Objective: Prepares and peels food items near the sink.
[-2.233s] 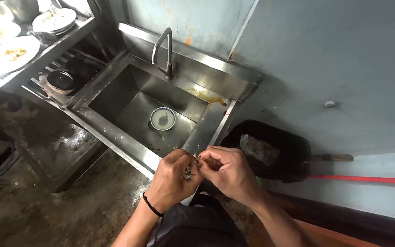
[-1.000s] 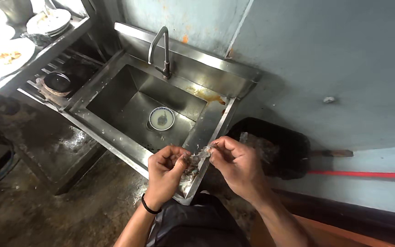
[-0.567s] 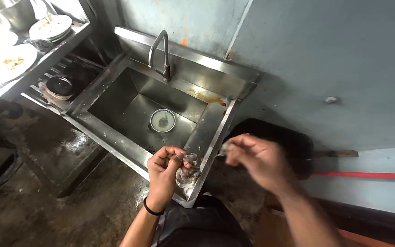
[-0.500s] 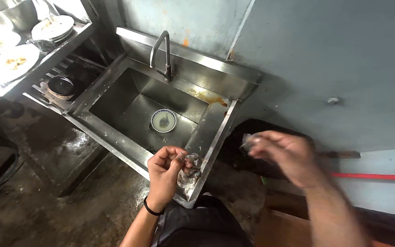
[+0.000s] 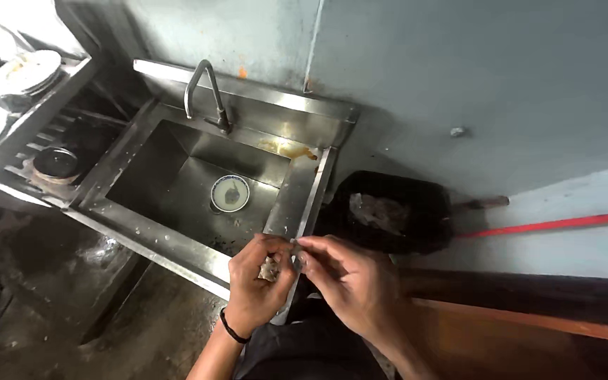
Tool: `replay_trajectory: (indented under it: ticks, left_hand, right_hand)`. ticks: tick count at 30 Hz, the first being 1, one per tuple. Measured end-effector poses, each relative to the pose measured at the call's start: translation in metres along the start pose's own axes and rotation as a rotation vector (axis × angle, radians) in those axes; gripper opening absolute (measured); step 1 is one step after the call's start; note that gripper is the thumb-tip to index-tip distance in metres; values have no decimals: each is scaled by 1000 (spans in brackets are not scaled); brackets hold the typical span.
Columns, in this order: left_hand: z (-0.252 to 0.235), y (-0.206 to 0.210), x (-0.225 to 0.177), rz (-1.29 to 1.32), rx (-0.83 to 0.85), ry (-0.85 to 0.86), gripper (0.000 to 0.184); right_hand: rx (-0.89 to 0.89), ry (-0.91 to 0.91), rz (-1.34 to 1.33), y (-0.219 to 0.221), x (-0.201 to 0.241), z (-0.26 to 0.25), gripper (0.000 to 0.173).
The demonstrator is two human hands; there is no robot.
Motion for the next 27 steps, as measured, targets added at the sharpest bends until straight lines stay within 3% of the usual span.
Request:
replay_trajectory:
  ticks: [5,13,16,19,27]
  left_hand:
    - [-3,6,-2,44,-20,8,18]
    - [0,3,-9,381,-137,-296,35]
    - [2,0,-12,460,-189,-365,34]
    - [4,-1,-14,483,-202,-363,33]
    - [4,-3,-15,506,-194,-340,33]
  right_hand:
    - [-139,-143,164,3,-3,-2,17]
    - [-86,-246,303,8,-9,-7,16]
    - [-73,-256,184,9,-4,-7,19]
    - [-64,-291,154,9,-2,-8,23]
    - [-64,-367,395,10,-4,-14,14]
Point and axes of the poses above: each hand's wrist, its own z-axis away from the middle knuckle, its own y-axis out of the palm, x = y × z, the point moved 1 cm from there along -z, towards the middle knuckle, and after that the axes turned 6 degrees about -z, right-handed, at the moved point
